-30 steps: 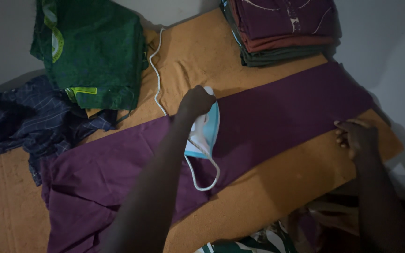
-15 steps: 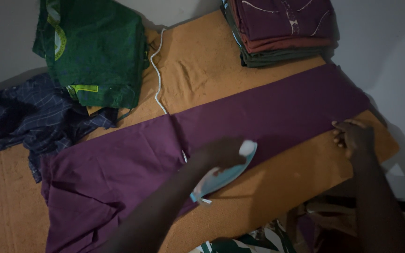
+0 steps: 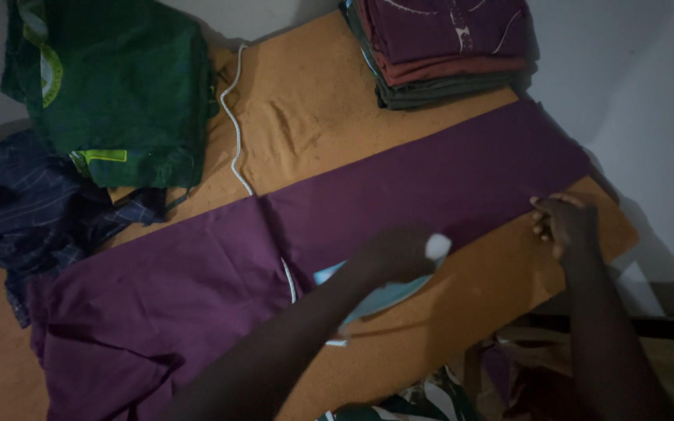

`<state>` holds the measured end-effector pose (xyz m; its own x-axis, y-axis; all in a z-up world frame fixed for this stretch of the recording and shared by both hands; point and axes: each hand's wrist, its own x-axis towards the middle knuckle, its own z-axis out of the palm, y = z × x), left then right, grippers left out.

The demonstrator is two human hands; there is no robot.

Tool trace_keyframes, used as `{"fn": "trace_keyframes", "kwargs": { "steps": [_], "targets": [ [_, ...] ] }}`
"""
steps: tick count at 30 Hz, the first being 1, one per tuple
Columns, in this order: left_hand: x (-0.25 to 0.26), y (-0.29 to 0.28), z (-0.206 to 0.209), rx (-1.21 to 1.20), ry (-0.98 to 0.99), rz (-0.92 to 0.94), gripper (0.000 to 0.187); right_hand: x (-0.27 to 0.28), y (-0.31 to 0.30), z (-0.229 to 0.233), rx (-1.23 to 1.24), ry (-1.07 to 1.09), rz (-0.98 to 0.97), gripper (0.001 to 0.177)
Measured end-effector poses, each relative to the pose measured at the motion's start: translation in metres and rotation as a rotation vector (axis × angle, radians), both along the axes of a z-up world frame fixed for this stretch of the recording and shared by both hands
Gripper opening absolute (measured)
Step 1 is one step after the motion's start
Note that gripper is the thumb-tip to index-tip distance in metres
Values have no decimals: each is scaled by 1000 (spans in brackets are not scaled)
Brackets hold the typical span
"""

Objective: The person irons a purple garment on a wooden table using a handheld electric iron. They repeatedly smooth the fabric, reposition the garment, and continue pressing different sections until the garment is laid flat.

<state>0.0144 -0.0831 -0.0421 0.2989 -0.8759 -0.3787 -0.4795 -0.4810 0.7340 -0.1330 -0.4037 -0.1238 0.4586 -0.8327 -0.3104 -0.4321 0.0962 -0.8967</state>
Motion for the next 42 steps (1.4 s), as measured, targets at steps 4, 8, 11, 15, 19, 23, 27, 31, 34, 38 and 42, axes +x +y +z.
{"fn": "trace_keyframes", "kwargs": {
  "steps": [4,8,11,15,19,23,27,31,34,38,42],
  "targets": [
    [2,-26,-9,13,21,-21,36,-2,2,7,-5,4,-18,16],
    [6,-22,-16,36,22,-49,42,-5,-2,0,9,-40,16,21],
    [10,-18,-21,57,20,-55,47,-2,-8,-5,30,-20,33,23],
    [18,15,5,99,-79,-87,52,-6,-16,-15,31,-23,57,23],
    [41,30,9,104,-229,-89,52,-5,-6,-6,20,-30,63,23],
    [64,9,1,25,-355,-39,52,-2,6,7,17,-6,40,23],
    [92,-16,7,-20,-445,31,47,-1,-6,-3,10,-16,33,22],
    [120,-6,19,-8,-505,91,41,-4,-8,-4,32,-25,31,23],
    [140,16,18,-18,-497,159,43,-5,-6,-3,34,-47,45,24],
    [152,57,19,3,-435,142,52,-4,-9,-9,39,-72,36,22],
    [161,74,19,-19,-508,117,58,-6,-16,-18,19,-101,38,19]
  ]
}}
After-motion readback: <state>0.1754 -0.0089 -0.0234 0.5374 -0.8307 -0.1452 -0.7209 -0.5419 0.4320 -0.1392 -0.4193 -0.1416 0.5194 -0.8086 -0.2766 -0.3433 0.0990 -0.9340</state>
